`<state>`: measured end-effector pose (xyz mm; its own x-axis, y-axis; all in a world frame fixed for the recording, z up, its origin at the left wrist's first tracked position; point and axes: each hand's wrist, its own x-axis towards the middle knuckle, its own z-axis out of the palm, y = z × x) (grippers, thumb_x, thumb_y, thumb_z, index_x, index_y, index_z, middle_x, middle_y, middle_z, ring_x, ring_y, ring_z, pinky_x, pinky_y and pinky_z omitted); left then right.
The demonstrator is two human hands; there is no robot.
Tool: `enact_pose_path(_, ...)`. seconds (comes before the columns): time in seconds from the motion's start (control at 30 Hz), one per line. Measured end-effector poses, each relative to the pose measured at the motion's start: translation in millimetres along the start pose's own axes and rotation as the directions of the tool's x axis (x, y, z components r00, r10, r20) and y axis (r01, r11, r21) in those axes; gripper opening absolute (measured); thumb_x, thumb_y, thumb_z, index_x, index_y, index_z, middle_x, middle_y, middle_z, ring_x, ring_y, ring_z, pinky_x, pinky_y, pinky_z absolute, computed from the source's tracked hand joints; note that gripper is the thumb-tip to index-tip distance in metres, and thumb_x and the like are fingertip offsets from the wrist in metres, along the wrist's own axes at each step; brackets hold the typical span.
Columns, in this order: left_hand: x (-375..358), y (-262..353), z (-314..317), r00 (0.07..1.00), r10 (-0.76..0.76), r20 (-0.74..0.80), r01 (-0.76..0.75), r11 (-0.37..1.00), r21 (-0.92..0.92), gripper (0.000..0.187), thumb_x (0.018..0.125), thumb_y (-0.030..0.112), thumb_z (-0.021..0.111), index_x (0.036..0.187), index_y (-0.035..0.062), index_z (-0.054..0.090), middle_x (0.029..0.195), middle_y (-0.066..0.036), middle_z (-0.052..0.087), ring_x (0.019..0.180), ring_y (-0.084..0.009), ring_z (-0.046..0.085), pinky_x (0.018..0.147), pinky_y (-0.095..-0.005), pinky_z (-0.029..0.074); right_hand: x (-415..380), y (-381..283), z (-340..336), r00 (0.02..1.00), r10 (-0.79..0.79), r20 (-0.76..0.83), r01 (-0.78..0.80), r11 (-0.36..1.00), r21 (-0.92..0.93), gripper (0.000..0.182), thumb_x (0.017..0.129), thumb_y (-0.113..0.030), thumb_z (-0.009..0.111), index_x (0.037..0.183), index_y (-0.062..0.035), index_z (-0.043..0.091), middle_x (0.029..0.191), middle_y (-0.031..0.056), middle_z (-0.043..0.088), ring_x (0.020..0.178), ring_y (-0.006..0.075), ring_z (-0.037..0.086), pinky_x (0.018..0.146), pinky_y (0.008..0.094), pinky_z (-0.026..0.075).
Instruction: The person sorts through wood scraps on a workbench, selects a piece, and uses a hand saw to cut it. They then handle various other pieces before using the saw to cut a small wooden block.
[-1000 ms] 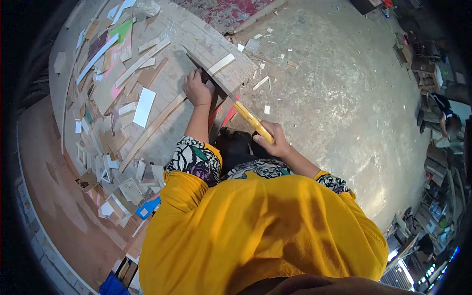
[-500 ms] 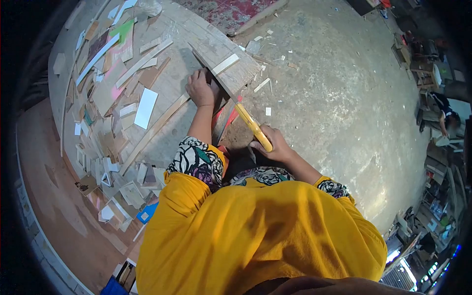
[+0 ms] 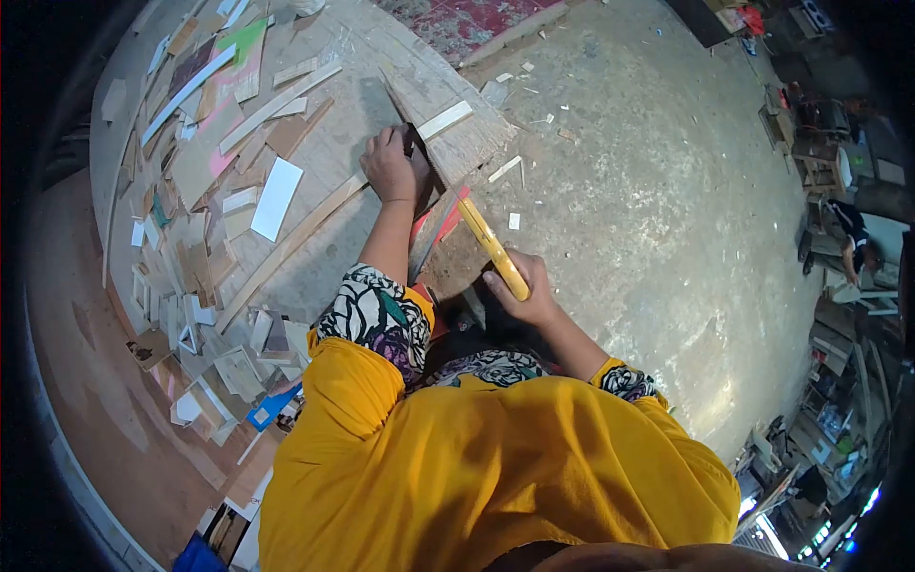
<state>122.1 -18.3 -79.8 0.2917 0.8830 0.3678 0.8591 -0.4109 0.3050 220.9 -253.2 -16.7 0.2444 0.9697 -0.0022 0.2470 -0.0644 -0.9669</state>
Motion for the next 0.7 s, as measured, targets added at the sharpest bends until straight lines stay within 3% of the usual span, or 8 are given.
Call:
enact_pose_path(0.13,0,0,-1,1.0,-0.002,0.01,0.002,1.0,-0.015,0.026,0.065,0.017,0.059,0.091,0.014,0.062,0.094,-0.001,0.056,0.093,-0.0233,0.051,0.077,-0.0407,0.039,1,0,0,0.998,-0.056,-0.02,0.056,0.998,-0.01,0.015,0.075,-0.01,0.061,0.071,-0.0019,0.049,0.058,0.0115,0.044,0.049,0.0222,0.043,0.049,0.0321,0.035)
enact_pose_path(0.2,0,3,-4,0.999,-0.015,0.028,0.015,1.0,-0.015,0.025,0.065,0.016,0.058,0.09,0.0136,0.062,0.094,-0.002,0.056,0.093,-0.0236,0.051,0.077,-0.0408,0.039,3,0,-9,0.999,0.009,0.048,-0.008,1.0,-0.009,0.015,0.073,-0.01,0.06,0.071,-0.0013,0.049,0.06,0.0156,0.045,0.052,0.0334,0.047,0.05,0.0338,0.037)
enact_pose_path(0.37,2,2,-2,1.0,0.006,0.024,-0.006,1.0,-0.027,0.025,0.066,0.016,0.057,0.091,0.0134,0.062,0.094,-0.003,0.055,0.093,-0.0245,0.05,0.078,-0.0412,0.039,10,6,-16,0.996,-0.078,0.037,0.079,0.996,-0.03,0.017,0.073,-0.013,0.061,0.071,-0.0016,0.048,0.061,0.0164,0.046,0.052,0.033,0.047,0.051,0.0356,0.038)
enact_pose_path(0.47,-2,1,-3,0.998,0.009,0.054,-0.008,1.0,-0.012,0.025,0.067,0.017,0.056,0.092,0.0136,0.062,0.094,-0.004,0.055,0.094,-0.0248,0.05,0.079,-0.0414,0.039,17,3,-12,0.993,0.072,0.092,-0.067,0.996,-0.052,0.017,0.072,-0.013,0.06,0.072,-0.0014,0.048,0.062,0.0172,0.046,0.055,0.035,0.048,0.052,0.0363,0.038)
enact_pose_path(0.53,-1,3,-3,0.999,-0.007,0.049,0.007,1.0,-0.009,0.024,0.069,0.018,0.055,0.092,0.014,0.062,0.094,-0.004,0.055,0.094,-0.0249,0.05,0.079,-0.0419,0.039,24,4,-8,0.998,-0.054,0.022,0.055,0.997,-0.051,0.016,0.072,-0.013,0.06,0.073,-0.0015,0.049,0.064,0.0178,0.047,0.059,0.037,0.048,0.054,0.036,0.039)
enact_pose_path(0.7,-1,-2,3,0.999,0.002,0.05,-0.003,1.0,0.023,0.023,0.072,0.019,0.056,0.094,0.0133,0.061,0.096,-0.003,0.054,0.095,-0.0251,0.05,0.08,-0.0434,0.038,9,12,-7,0.999,-0.053,-0.004,0.053,0.999,-0.012,0.016,0.071,-0.013,0.061,0.076,-0.0019,0.05,0.066,0.0181,0.048,0.061,0.0366,0.05,0.055,0.036,0.04)
